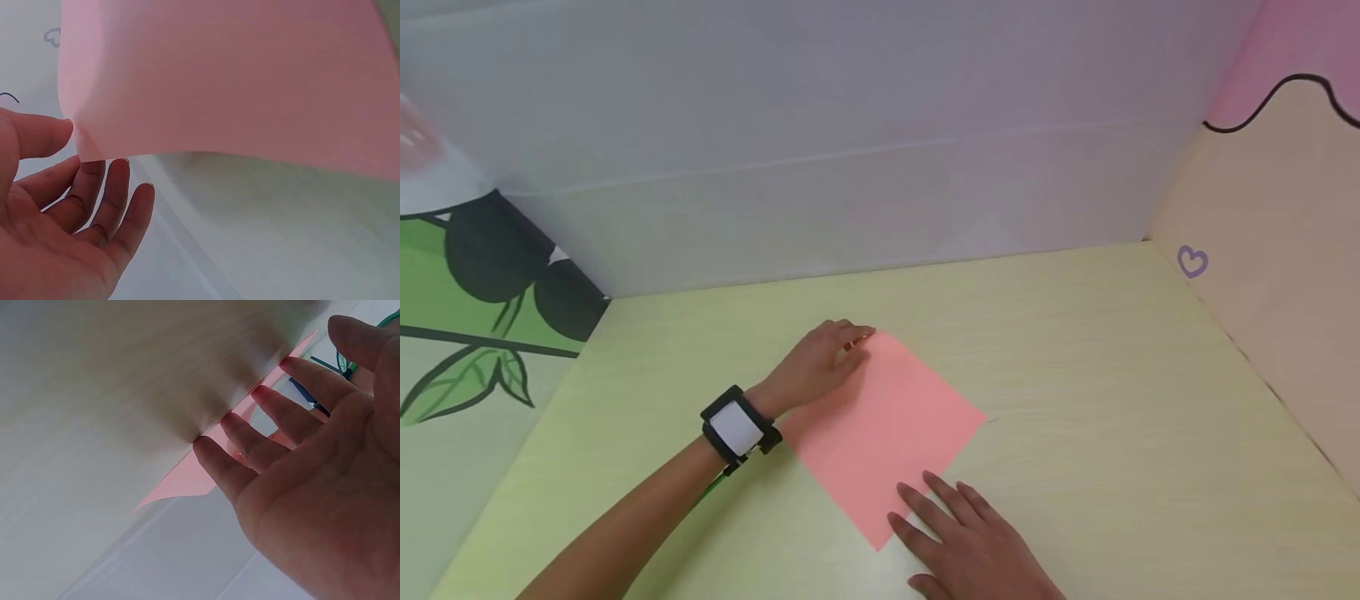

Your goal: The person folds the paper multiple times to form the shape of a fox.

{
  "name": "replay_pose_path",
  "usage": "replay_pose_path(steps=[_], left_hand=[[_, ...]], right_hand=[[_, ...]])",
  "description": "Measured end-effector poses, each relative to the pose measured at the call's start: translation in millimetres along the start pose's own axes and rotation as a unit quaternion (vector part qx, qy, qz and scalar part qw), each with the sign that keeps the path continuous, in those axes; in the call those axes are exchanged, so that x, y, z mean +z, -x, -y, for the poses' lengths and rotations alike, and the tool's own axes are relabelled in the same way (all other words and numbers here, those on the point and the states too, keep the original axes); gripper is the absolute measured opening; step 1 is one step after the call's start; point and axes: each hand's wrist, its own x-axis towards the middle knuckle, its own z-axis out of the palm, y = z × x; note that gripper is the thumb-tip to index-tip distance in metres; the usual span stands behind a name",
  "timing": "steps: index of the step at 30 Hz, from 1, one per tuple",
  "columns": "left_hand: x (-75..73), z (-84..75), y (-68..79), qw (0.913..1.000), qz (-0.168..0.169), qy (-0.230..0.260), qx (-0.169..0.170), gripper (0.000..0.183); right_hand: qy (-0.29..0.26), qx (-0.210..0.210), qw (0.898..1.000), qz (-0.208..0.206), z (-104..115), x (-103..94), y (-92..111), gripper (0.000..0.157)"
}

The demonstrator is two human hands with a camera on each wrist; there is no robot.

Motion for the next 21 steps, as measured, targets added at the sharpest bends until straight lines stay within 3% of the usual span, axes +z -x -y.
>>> replay_pose_path(steps=[9, 14, 21], left_hand=[[-3.3, -4.7, 0.6, 0.9981, -0.048, 0.035, -0.019, 0.033], [-8.2, -8.4, 4.2, 0.9978, -0.049, 0.037, -0.025, 0.033], [-20.1, -21.8, 18.8, 0.9989, -0.046, -0.002, 0.001, 0.012]], right_hand=[[0.003, -0.002, 1.000, 0.016, 1.7, -0.5, 0.8, 0.052], [-0.014, 0.003, 1.000, 0.021, 1.1, -2.2, 1.3, 0.053], [-0.031, 0.006, 0.999, 0.004, -0.2, -3.4, 1.5, 0.053]])
